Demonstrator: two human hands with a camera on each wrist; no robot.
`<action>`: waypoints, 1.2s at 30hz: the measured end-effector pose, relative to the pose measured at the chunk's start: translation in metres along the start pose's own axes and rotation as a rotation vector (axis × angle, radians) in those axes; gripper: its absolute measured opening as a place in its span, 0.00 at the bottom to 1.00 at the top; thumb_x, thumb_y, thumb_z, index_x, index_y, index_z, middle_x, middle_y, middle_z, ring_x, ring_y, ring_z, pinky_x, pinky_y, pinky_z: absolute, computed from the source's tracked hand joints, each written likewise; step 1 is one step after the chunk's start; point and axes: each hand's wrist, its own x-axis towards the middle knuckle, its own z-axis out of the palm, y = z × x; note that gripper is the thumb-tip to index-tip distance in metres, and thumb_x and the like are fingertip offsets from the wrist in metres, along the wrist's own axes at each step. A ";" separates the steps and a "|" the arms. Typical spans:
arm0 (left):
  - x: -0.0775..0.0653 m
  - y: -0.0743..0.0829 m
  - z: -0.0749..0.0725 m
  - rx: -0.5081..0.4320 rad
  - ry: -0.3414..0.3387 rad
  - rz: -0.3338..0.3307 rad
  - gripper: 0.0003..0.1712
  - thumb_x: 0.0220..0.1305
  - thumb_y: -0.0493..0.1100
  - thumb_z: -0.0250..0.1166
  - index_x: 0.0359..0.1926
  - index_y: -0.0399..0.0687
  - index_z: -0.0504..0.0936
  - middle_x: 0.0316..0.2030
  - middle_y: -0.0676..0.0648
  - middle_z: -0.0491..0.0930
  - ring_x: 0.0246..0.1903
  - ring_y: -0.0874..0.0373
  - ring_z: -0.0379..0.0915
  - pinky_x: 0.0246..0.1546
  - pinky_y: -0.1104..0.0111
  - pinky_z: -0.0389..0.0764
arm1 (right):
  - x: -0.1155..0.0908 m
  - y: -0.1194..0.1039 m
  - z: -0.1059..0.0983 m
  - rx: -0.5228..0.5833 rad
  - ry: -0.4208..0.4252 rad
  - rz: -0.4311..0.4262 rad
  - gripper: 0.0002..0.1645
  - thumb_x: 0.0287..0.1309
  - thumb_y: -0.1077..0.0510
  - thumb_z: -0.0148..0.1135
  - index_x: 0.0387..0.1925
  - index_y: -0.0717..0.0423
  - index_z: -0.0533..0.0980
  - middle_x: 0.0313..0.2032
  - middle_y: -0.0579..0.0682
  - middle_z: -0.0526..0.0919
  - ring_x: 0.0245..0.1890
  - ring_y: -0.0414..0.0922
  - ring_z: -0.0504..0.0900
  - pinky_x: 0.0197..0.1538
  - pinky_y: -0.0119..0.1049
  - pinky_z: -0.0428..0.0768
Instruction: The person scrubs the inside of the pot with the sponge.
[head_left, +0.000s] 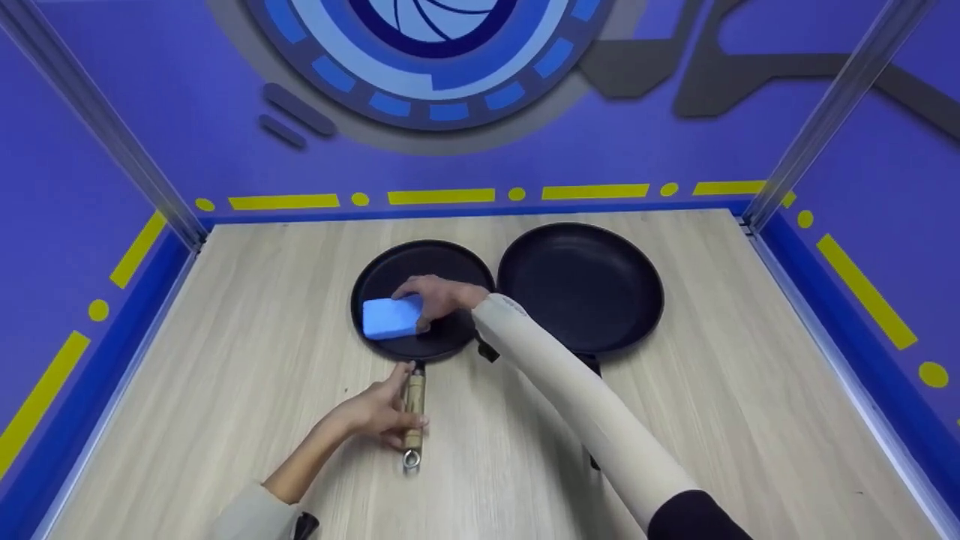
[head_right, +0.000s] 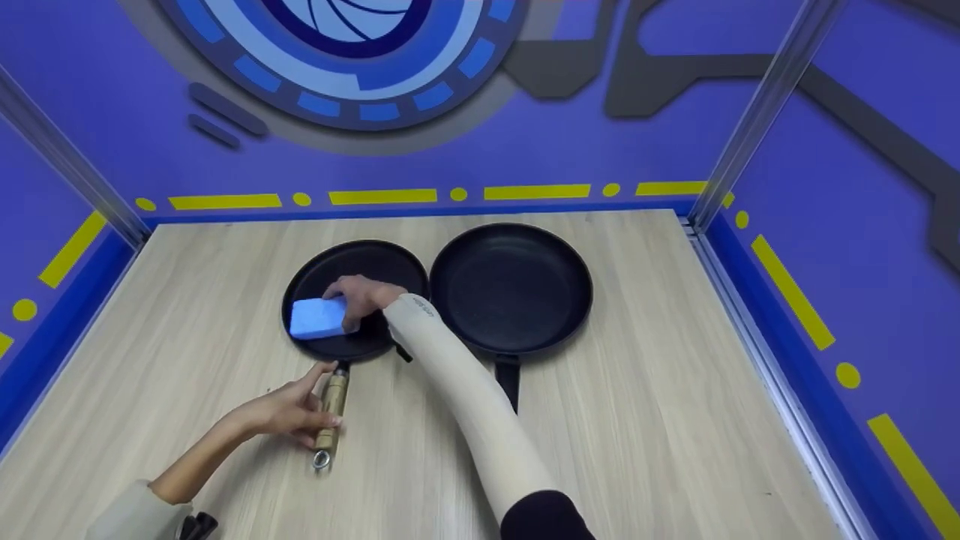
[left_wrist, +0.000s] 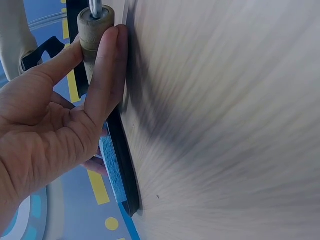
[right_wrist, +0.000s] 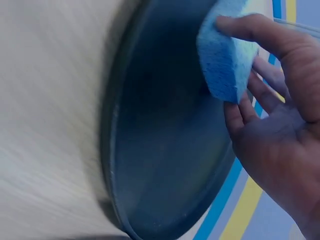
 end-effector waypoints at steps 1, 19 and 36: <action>0.000 0.000 0.000 -0.003 -0.001 0.002 0.54 0.66 0.36 0.70 0.78 0.35 0.41 0.32 0.37 0.84 0.22 0.57 0.83 0.25 0.61 0.90 | 0.001 0.000 -0.001 -0.002 0.005 0.003 0.44 0.53 0.58 0.77 0.72 0.47 0.70 0.72 0.54 0.69 0.73 0.52 0.66 0.76 0.44 0.68; -0.002 0.001 0.000 0.007 -0.007 0.018 0.54 0.66 0.37 0.71 0.78 0.35 0.42 0.31 0.37 0.84 0.24 0.51 0.86 0.26 0.59 0.90 | 0.018 0.020 0.009 -0.126 0.470 0.345 0.34 0.65 0.44 0.69 0.66 0.56 0.74 0.62 0.62 0.75 0.62 0.58 0.73 0.68 0.48 0.75; -0.002 0.004 0.000 0.025 -0.009 0.019 0.54 0.66 0.37 0.71 0.77 0.34 0.41 0.32 0.37 0.84 0.23 0.54 0.85 0.25 0.59 0.90 | -0.021 0.004 0.012 -0.122 0.118 -0.042 0.43 0.52 0.48 0.80 0.66 0.54 0.72 0.63 0.54 0.75 0.65 0.51 0.72 0.72 0.41 0.71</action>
